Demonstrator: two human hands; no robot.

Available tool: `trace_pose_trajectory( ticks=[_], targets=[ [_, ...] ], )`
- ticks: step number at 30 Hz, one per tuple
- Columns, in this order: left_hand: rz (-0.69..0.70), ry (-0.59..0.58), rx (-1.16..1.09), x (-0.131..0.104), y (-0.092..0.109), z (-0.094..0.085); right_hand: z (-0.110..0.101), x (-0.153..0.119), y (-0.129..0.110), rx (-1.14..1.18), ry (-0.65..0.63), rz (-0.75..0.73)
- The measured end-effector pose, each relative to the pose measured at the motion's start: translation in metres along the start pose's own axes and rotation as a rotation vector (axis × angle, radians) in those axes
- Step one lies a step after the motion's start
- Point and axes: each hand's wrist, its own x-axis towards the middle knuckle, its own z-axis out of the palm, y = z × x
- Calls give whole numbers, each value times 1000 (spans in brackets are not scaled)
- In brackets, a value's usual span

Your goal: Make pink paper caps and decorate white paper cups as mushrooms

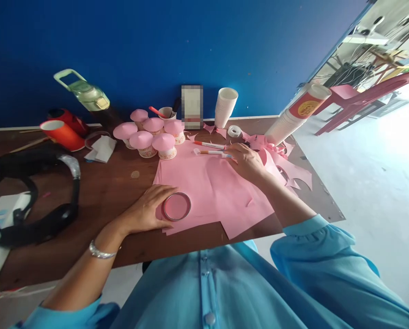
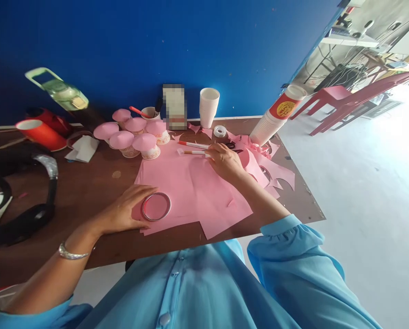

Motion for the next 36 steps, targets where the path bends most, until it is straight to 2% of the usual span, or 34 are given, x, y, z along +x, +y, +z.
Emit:
trace_pose_trajectory(
  ticks=[2, 6, 8, 12, 16, 20, 29, 32, 36],
  targets=[
    [-20, 36, -1, 0, -5, -1, 2, 1, 6, -18, -33, 61],
    [-96, 214, 65, 10, -27, 1, 7, 0, 9, -45, -70, 108],
    [-95, 216, 125, 17, -40, 5, 11, 2, 7, -56, -63, 73],
    [-86, 131, 242, 25, -52, 13, 24, 10, -4, -105, -51, -14],
    [-102, 114, 279, 26, -50, 14, 43, 21, -12, -183, -50, -59],
    [-122, 96, 271, 27, -46, 12, 56, 30, -10, -215, -52, -63],
    [-130, 116, 270, 34, -48, 11, 51, 29, -8, -246, 2, -106],
    [-120, 175, 256, 38, -43, 6, 53, 27, -10, -221, 2, -91],
    [-100, 311, 223, 53, -30, -1, 57, 30, -9, -204, -18, -58]
  ],
)
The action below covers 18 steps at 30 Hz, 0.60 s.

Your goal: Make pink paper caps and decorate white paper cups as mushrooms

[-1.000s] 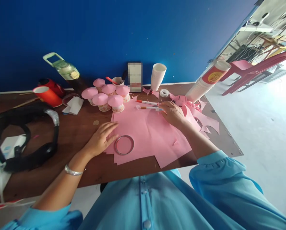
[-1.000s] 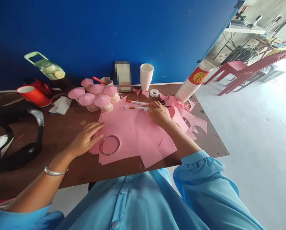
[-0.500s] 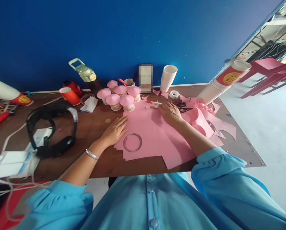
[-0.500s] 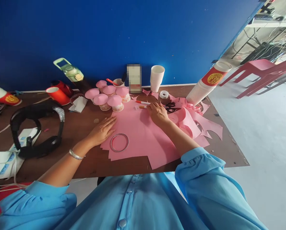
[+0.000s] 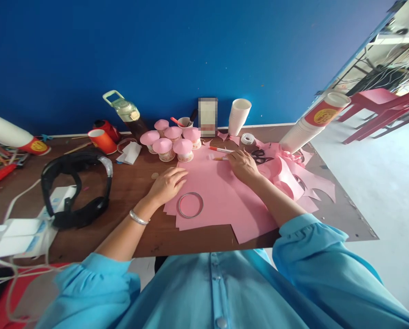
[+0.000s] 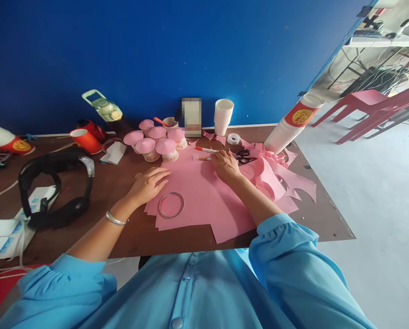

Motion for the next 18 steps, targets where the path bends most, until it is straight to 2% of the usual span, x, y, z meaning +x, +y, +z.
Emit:
trace_pose_trajectory(
  ticks=[4, 7, 10, 13, 16, 18],
  targets=[
    [33, 108, -133, 21, 13, 0, -7, 5, -1, -2, 23, 26],
    [-23, 201, -270, 34, 22, 1, -21, 2, -11, 101, 120, 3],
    [-84, 191, -435, 42, 31, 2, -30, -5, -29, 366, 181, -126],
    [-78, 139, -469, 43, 38, 4, -29, -11, -45, 607, 126, -181],
    [-104, 158, -484, 39, 40, 7, -24, -12, -53, 908, 76, -103],
    [-155, 156, -535, 36, 39, 7, -23, -11, -53, 1139, -1, 38]
  ],
)
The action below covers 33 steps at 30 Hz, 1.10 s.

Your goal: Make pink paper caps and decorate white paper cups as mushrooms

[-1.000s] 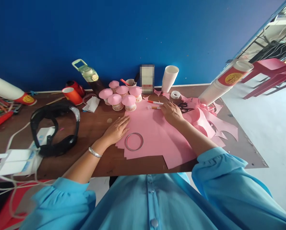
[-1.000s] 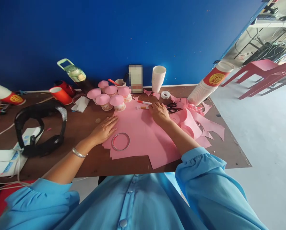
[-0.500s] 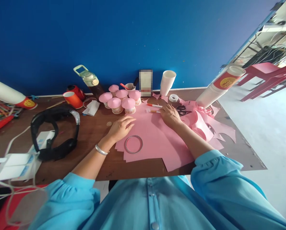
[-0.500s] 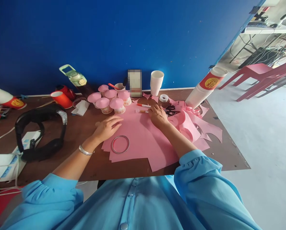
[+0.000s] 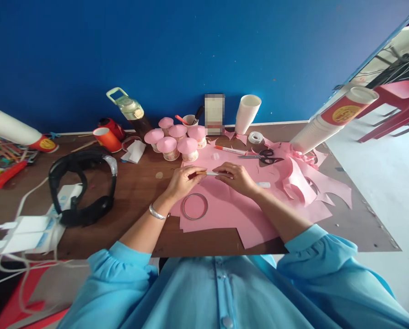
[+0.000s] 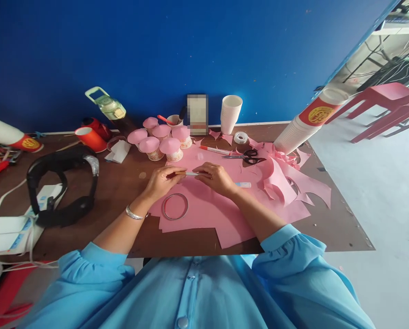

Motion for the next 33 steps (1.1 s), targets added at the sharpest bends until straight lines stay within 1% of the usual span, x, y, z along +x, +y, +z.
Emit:
trace_pose_trajectory(
  ticks=[2, 4, 6, 7, 10, 12, 14, 16, 18, 19, 21, 22, 25, 26, 27, 28, 30, 33],
  targets=[
    [-61, -15, -57, -2, 1, -2, 0, 1, 0, 255, 10, 180],
    [-101, -43, -100, -2, 2, -5, 0, 3, -1, 511, 42, 302],
    [-121, -51, -110, -2, 2, -9, 0, 4, 0, 693, 136, 343],
    [-129, -40, -107, -2, 0, -12, -1, 5, 2, 745, 191, 348],
    [-168, 39, -73, -3, -13, -22, -9, 8, 9, 795, 325, 336],
    [-163, 76, 24, -5, -25, -28, -16, 11, 16, 805, 409, 314],
    [-104, 52, 163, -7, -35, -32, -21, 15, 21, 789, 418, 306],
    [-49, 2, 291, -8, -38, -34, -25, 21, 24, 758, 379, 291],
    [-18, -33, 391, -9, -31, -33, -27, 28, 25, 723, 353, 263],
    [-4, -43, 434, -10, -24, -32, -29, 30, 25, 708, 358, 248],
    [43, -77, 507, -15, -4, -26, -35, 33, 24, 692, 388, 235],
    [86, -116, 538, -21, 8, -21, -38, 33, 23, 693, 407, 237],
    [271, -335, 568, -49, 43, 0, -45, 29, 20, 715, 444, 267],
    [303, -390, 582, -60, 52, 7, -46, 27, 19, 719, 452, 279],
    [327, -421, 592, -71, 59, 15, -47, 24, 17, 720, 456, 291],
    [342, -440, 604, -81, 63, 21, -48, 22, 15, 715, 455, 302],
    [352, -444, 621, -97, 64, 28, -47, 17, 8, 700, 438, 320],
    [346, -419, 627, -110, 52, 31, -45, 11, -6, 681, 399, 349]
  ],
)
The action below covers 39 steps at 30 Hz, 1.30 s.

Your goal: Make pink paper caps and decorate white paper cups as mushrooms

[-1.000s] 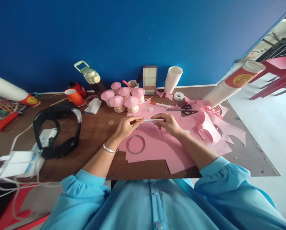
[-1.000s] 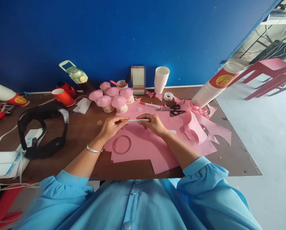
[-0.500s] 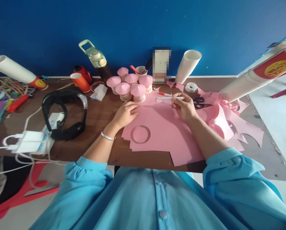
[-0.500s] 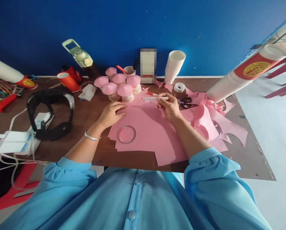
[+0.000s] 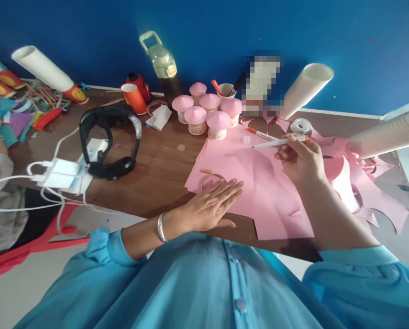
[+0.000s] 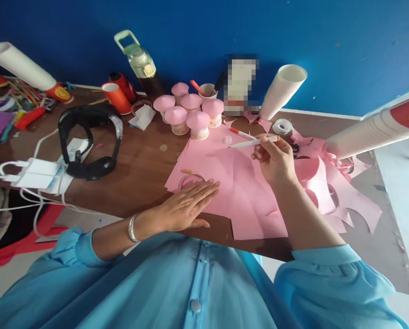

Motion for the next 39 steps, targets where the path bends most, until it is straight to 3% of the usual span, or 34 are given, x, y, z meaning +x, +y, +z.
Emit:
trace_pose_trajectory(
  ticks=[6, 10, 13, 16, 20, 23, 29, 31, 34, 36, 38, 39],
  targets=[
    [-6, 27, -96, -7, -10, 16, 18, -22, -13, -135, -75, 21],
    [-20, 108, -177, -4, -22, -5, 27, -31, -14, -172, -149, 18],
    [-210, 208, -129, -3, -49, -27, 30, -34, -12, -186, -178, 24],
    [-291, 125, -56, -2, -79, -37, 30, -35, -11, -189, -182, 30],
    [-291, 0, -9, 4, -99, -38, 29, -39, -13, -168, -182, 22],
    [-356, 36, 62, 9, -108, -39, 25, -42, -13, -149, -179, 27],
    [-646, 101, 83, 7, -137, -37, 13, -48, -9, -151, -119, 35],
    [-656, 140, 65, 4, -134, -39, 10, -50, -7, -154, -108, 57],
    [-534, 246, 50, 3, -104, -40, 8, -50, -6, -150, -96, 70],
    [-300, 242, 3, 3, -72, -35, 8, -49, -5, -146, -97, 70],
    [-26, 114, -68, 4, -42, -23, 10, -48, -4, -145, -91, 69],
    [48, 58, -91, 5, -30, -15, 11, -48, -3, -146, -85, 67]
  ],
)
